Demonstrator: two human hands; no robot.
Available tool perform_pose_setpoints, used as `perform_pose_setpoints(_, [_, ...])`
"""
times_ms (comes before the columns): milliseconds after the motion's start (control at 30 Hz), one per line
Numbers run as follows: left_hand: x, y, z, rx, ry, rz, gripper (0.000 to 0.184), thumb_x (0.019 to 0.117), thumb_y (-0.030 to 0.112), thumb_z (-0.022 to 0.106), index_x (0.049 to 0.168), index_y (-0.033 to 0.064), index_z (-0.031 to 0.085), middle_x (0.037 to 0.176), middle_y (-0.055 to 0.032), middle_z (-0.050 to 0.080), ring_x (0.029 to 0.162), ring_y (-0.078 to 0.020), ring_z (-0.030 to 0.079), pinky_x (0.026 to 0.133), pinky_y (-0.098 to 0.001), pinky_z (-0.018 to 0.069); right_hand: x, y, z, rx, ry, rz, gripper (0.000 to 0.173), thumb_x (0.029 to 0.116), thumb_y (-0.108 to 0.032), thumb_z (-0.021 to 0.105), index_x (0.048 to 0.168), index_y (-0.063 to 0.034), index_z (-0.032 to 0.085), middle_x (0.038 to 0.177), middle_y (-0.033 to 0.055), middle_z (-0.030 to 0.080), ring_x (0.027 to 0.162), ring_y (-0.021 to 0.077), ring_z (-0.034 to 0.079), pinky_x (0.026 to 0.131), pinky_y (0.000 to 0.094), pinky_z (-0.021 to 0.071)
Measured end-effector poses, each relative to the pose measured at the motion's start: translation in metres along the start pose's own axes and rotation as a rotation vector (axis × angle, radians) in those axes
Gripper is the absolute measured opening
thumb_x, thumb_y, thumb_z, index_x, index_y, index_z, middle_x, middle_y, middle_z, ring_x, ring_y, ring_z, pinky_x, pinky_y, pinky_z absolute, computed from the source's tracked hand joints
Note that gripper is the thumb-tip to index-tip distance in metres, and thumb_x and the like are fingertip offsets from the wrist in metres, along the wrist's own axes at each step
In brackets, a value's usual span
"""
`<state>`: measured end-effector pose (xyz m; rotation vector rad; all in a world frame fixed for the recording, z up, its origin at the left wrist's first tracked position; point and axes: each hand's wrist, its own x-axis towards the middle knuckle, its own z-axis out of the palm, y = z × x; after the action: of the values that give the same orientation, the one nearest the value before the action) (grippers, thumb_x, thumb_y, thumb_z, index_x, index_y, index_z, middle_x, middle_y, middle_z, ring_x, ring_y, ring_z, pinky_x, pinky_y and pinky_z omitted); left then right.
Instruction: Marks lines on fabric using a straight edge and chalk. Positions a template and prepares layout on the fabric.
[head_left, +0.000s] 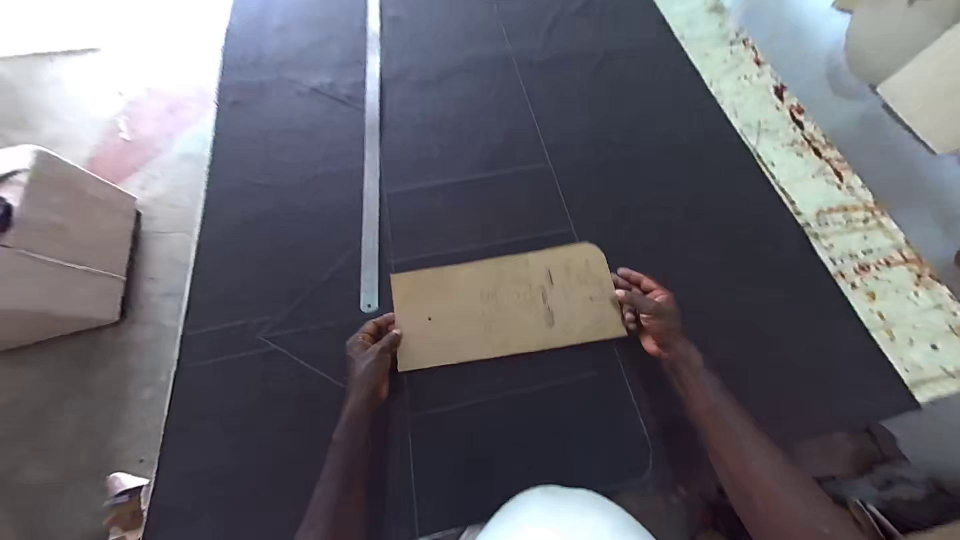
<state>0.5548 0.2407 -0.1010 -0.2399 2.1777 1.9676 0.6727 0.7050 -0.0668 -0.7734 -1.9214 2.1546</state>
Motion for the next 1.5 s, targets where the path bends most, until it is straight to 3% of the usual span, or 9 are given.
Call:
perform_pose_setpoints(100, [0.034,0.016,0.015,0.024,-0.004,-0.015,0.029,0.0985,0.0,0.063,0.127,0.0025,0.066,0.108,-0.0126,0.071,0.09,-0.0213,0.07,0.08,-0.0404,0.0603,0.049,0.001,0.006,-0.012,0.075,0.117,0.033,0.097,-0.006,0.065,0.129,-0.0078,0.066,0.093,0.0049,0.069,0.054,0.007,0.05,0.046,0.0225,0.0423])
perform_pose_setpoints(167, [0.055,0.027,0.023,0.072,0.013,-0.013,0.029,0.098,0.0,0.063,0.127,0.0024,0.065,0.106,-0.0128,0.071,0.088,-0.0207,0.069,0.078,-0.0397,0.0594,0.084,-0.002,0.014,-0.038,0.081,0.132,0.029,0.0955,-0.003,0.066,0.124,-0.0066,0.069,0.086,0.005,0.068,0.053,0.0068,0.049,0.046,0.0218,0.0421])
perform_pose_setpoints(400, [0.156,0.039,0.036,0.304,0.086,0.019,0.028,0.0976,0.003,0.065,0.126,0.002,0.067,0.11,-0.0173,0.071,0.093,-0.0267,0.069,0.082,-0.0478,0.0577,0.202,-0.025,0.058,-0.169,0.001,0.065,0.032,0.0928,0.001,0.066,0.124,-0.0055,0.069,0.099,0.0099,0.07,0.066,0.0137,0.06,0.059,0.0306,0.0523])
perform_pose_setpoints(600, [0.199,0.052,0.043,0.377,0.125,0.038,0.03,0.0965,0.004,0.066,0.126,0.0018,0.066,0.111,-0.0179,0.069,0.093,-0.027,0.067,0.082,-0.0488,0.0563,0.264,-0.031,0.075,-0.278,-0.051,0.058,0.027,0.0915,-0.002,0.066,0.119,-0.0018,0.068,0.086,0.0101,0.067,0.064,0.0146,0.058,0.058,0.0319,0.0512])
perform_pose_setpoints(767, [0.204,0.051,0.043,0.356,0.112,0.05,0.028,0.0973,0.005,0.066,0.126,0.0027,0.066,0.109,-0.0157,0.069,0.091,-0.0235,0.066,0.081,-0.0451,0.0564,0.278,-0.033,0.074,-0.328,-0.064,0.071,0.025,0.0911,-0.003,0.064,0.116,-0.0015,0.069,0.08,0.0089,0.066,0.061,0.0145,0.061,0.058,0.0317,0.0547])
perform_pose_setpoints(1067, [0.201,0.045,0.041,0.324,0.144,0.102,0.028,0.098,0.003,0.065,0.126,0.003,0.067,0.111,-0.0129,0.07,0.094,-0.0181,0.066,0.085,-0.039,0.0557,0.281,-0.034,0.078,-0.403,-0.064,0.079,0.022,0.0894,-0.004,0.067,0.111,-0.0034,0.072,0.084,0.0111,0.069,0.064,0.0173,0.062,0.059,0.0348,0.0551])
perform_pose_setpoints(1200, [0.202,0.04,0.045,0.333,0.184,0.127,0.027,0.0986,0.003,0.064,0.125,0.0023,0.066,0.109,-0.0131,0.069,0.089,-0.0174,0.065,0.08,-0.0374,0.0561,0.289,-0.026,0.078,-0.484,-0.06,0.053,0.019,0.0885,-0.011,0.072,0.107,-0.0054,0.074,0.085,0.012,0.071,0.064,0.0193,0.064,0.059,0.0388,0.0556])
perform_pose_setpoints(1500, [0.205,0.035,0.05,0.317,0.217,0.152,0.027,0.1005,0.004,0.059,0.127,0.0002,0.065,0.119,-0.0152,0.068,0.099,-0.0181,0.066,0.087,-0.0382,0.0551,0.294,-0.031,0.075,-0.468,-0.108,0.078,0.022,0.0881,-0.011,0.074,0.109,-0.0083,0.075,0.082,0.0092,0.069,0.058,0.0154,0.058,0.054,0.0332,0.0503])
